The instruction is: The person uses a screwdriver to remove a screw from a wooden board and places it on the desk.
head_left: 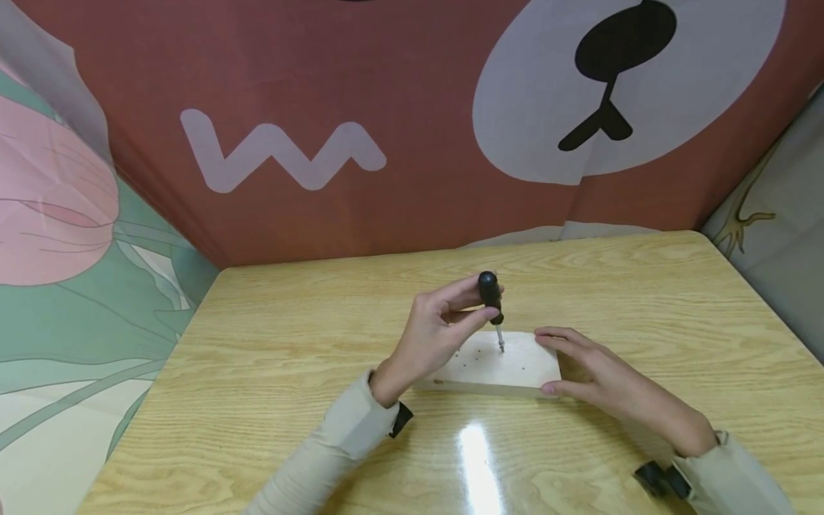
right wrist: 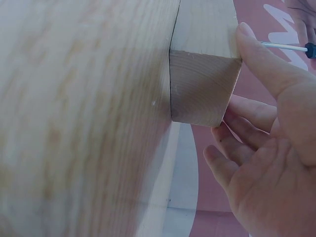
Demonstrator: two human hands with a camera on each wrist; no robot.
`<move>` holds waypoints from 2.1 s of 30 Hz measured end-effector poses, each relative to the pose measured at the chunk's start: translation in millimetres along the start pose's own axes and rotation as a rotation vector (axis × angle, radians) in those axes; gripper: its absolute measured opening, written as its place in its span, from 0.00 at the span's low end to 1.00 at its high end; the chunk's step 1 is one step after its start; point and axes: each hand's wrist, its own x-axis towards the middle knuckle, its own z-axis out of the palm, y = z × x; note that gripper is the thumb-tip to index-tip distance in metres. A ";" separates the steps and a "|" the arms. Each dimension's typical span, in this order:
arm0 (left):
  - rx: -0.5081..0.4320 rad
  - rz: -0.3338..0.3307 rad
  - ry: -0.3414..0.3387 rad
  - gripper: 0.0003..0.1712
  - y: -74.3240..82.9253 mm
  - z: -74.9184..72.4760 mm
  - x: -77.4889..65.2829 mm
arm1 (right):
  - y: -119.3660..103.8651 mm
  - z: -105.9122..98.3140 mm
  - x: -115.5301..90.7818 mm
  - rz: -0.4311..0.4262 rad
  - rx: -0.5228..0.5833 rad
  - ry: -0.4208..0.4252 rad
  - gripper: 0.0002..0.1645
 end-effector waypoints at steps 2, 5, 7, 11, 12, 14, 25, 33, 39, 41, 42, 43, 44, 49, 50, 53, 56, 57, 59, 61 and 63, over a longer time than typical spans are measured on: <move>0.011 0.001 -0.016 0.24 0.4 -0.8 -0.2 | 0.0 0.2 0.0 -0.007 -0.002 0.003 0.42; 0.026 0.020 -0.023 0.23 0.5 -0.9 -0.3 | 0.0 0.4 0.0 -0.014 -0.004 0.007 0.42; 0.034 0.041 -0.008 0.22 -0.3 -0.3 -0.1 | 0.0 0.3 -0.1 -0.013 -0.004 0.008 0.42; 0.036 0.095 0.037 0.21 -3.5 1.9 -0.1 | 0.5 0.8 -0.3 -0.020 -0.008 0.020 0.41; 0.036 0.110 0.045 0.20 -4.3 2.4 -0.2 | 0.6 1.1 -0.3 -0.023 -0.011 0.024 0.41; 0.052 0.140 0.057 0.19 -6.2 3.4 -0.2 | 0.8 2.0 0.0 -0.033 -0.017 0.036 0.41; 0.100 0.164 0.086 0.19 -5.6 3.4 -0.4 | 0.2 1.2 -0.1 -0.019 -0.003 0.019 0.41; 0.046 0.091 0.023 0.24 -2.3 -1.0 -1.5 | 0.2 1.0 0.1 -0.003 0.002 0.015 0.42; 0.062 0.082 0.033 0.23 -2.7 -1.5 -1.4 | 1.5 1.2 -0.6 -0.004 0.002 0.007 0.42; 0.084 0.093 0.051 0.23 -4.2 -0.6 -1.2 | 1.7 1.7 -0.8 -0.009 -0.002 0.013 0.42; 0.098 0.097 0.063 0.22 -5.0 -0.1 -1.1 | 1.7 2.1 -0.9 -0.012 -0.004 0.016 0.42; 0.113 0.106 0.075 0.22 -6.1 0.3 -1.2 | 1.6 2.1 -0.9 -0.012 -0.004 0.016 0.42; 0.123 0.116 0.082 0.21 -6.8 0.7 -1.3 | 1.6 2.1 -0.9 -0.011 -0.004 0.016 0.42; 0.141 0.141 0.095 0.18 -7.5 1.4 -1.4 | 1.2 0.8 -0.7 -0.001 0.007 0.005 0.42; 0.126 0.137 0.094 0.18 -7.1 1.4 -1.2 | 1.2 0.5 -0.6 0.000 0.009 0.005 0.42; 0.085 0.118 0.094 0.17 -6.0 1.2 -0.9 | 1.0 0.0 -0.4 0.004 0.005 0.004 0.42; 0.043 0.095 0.095 0.17 -5.1 1.4 -0.8 | 1.3 0.3 -0.4 -0.002 0.004 0.006 0.42; 0.037 0.087 0.097 0.17 -4.8 1.5 -0.7 | 1.4 0.4 -0.5 -0.005 0.002 0.007 0.42; 0.028 0.075 0.103 0.17 -4.2 1.8 -0.5 | 1.6 0.5 -0.6 -0.009 0.004 0.007 0.42; 0.023 0.068 0.111 0.19 -3.4 2.1 -0.2 | 1.7 0.5 -0.6 -0.011 0.004 0.007 0.42; 0.032 0.064 0.122 0.19 -2.8 2.3 0.3 | 1.6 0.3 -0.6 -0.008 0.004 0.005 0.42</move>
